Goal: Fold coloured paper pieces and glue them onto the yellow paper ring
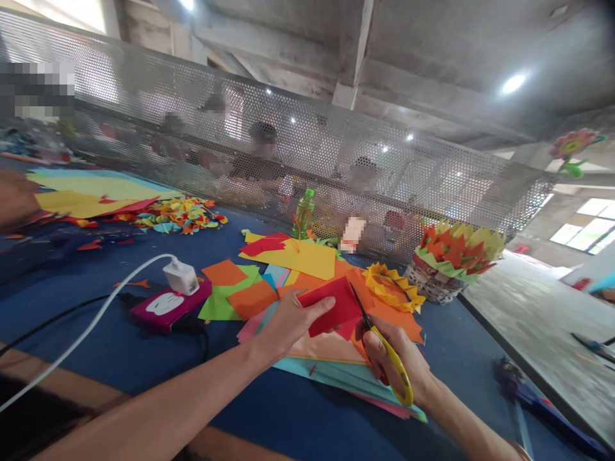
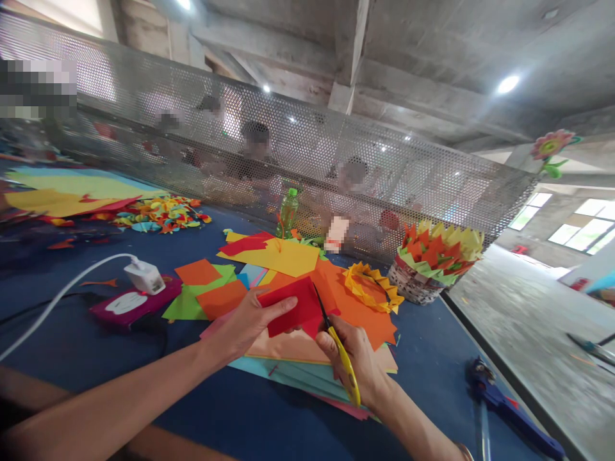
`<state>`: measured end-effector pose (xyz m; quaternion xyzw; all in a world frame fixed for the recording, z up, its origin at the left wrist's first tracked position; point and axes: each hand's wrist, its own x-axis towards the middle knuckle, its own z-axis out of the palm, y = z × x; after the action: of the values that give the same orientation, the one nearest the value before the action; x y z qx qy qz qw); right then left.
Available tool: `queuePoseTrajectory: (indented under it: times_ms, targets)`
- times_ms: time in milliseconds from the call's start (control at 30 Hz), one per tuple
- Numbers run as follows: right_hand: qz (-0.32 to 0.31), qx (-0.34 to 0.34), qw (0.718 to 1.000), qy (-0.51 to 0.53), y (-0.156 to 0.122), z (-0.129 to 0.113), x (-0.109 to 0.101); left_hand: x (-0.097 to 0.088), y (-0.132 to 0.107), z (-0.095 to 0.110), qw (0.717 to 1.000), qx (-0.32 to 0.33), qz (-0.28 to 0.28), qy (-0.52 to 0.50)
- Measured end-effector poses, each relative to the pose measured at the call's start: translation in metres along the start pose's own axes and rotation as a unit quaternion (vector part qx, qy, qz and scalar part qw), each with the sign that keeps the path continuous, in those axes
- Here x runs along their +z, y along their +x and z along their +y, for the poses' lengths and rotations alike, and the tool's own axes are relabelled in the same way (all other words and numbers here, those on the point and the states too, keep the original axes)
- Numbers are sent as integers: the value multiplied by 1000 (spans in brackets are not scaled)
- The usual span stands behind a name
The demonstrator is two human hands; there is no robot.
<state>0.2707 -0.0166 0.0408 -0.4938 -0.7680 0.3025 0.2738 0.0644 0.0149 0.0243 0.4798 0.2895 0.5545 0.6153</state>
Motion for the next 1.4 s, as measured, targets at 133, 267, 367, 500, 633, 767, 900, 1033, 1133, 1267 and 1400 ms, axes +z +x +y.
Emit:
queuePoseTrajectory:
  times_ms: [133,267,367,500,633,767,900,1033,1133,1267,1400]
  targets:
    - [10,6,1000,3,-1,4,2,0,0,-2,1000,-10,6,-3]
    - [24,17,1000,10,-2,9,4,-2,0,-4,1000,-23,3,-6]
    - [25,19,999,13,-2,10,5,-2,0,-3,1000,-26,1,-10]
    - [17,4,1000,14,0,5,3,-2,-1,-1,999,-34,-14,-18]
    - [8,-10,1000,19,0,-2,0,-2,-2,-3,998,-50,-37,-23]
    - [18,-6,1000,22,0,-2,1,-3,-1,-9,997,-61,-43,-35]
    - [39,1,999,22,-1,5,5,-3,-1,-10,996,-66,-43,-39]
    - [55,11,998,22,-2,10,8,-2,-1,-8,996,-65,-46,-42]
    - [50,13,998,23,-3,9,8,-1,-2,-6,996,-66,-47,-41]
    - [38,11,999,17,-2,4,6,0,-3,-3,995,-75,-48,-38]
    - [35,13,999,2,-1,3,5,2,-5,0,994,-90,-45,-38]
